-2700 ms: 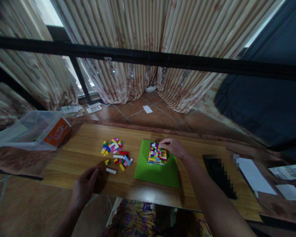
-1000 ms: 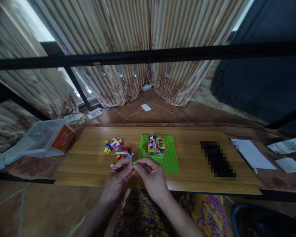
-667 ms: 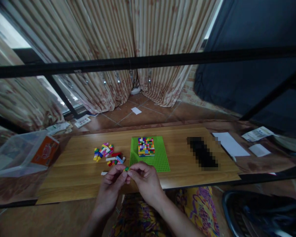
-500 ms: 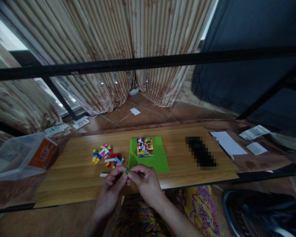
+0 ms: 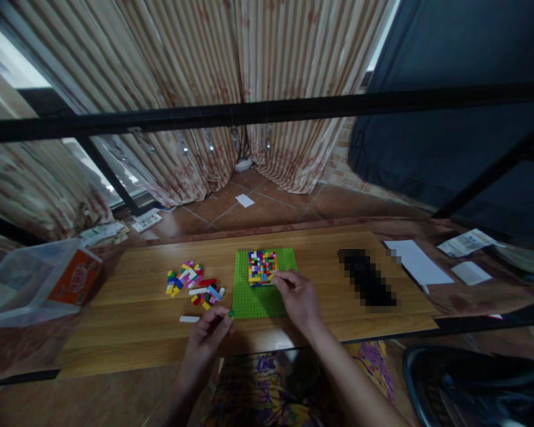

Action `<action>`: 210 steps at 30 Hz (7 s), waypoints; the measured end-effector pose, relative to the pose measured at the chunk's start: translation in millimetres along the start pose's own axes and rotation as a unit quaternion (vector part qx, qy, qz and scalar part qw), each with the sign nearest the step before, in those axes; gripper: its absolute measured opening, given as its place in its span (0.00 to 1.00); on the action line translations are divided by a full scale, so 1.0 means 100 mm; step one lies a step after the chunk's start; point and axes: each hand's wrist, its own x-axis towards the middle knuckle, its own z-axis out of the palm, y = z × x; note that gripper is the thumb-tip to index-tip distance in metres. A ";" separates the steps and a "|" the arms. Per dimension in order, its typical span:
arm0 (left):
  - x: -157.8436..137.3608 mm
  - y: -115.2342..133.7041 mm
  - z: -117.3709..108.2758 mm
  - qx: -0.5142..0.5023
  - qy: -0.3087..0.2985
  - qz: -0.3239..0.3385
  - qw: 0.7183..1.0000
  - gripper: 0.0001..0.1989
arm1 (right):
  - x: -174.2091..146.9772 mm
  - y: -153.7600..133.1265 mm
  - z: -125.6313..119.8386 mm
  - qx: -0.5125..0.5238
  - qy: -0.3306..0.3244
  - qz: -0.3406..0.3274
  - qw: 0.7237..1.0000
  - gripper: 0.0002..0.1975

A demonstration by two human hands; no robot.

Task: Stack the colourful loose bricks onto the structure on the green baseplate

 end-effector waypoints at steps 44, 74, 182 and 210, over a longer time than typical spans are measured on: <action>0.02 -0.28 -0.13 -0.036 -0.059 -0.038 0.997 0.13 | 0.84 0.34 0.28 -0.161 -0.020 -0.032 0.986 0.15; 0.02 -0.18 -0.09 -0.044 -0.014 -0.025 0.999 0.12 | -0.08 -0.12 0.36 -0.088 -0.138 -0.072 0.984 0.12; 0.32 0.05 0.45 0.008 0.047 0.075 0.996 0.09 | 0.02 0.01 0.02 -0.096 -0.004 -0.047 0.994 0.12; 1.35 0.65 0.63 0.411 -0.045 0.225 0.882 0.11 | 0.89 0.37 0.05 -0.228 -0.071 -0.124 0.963 0.10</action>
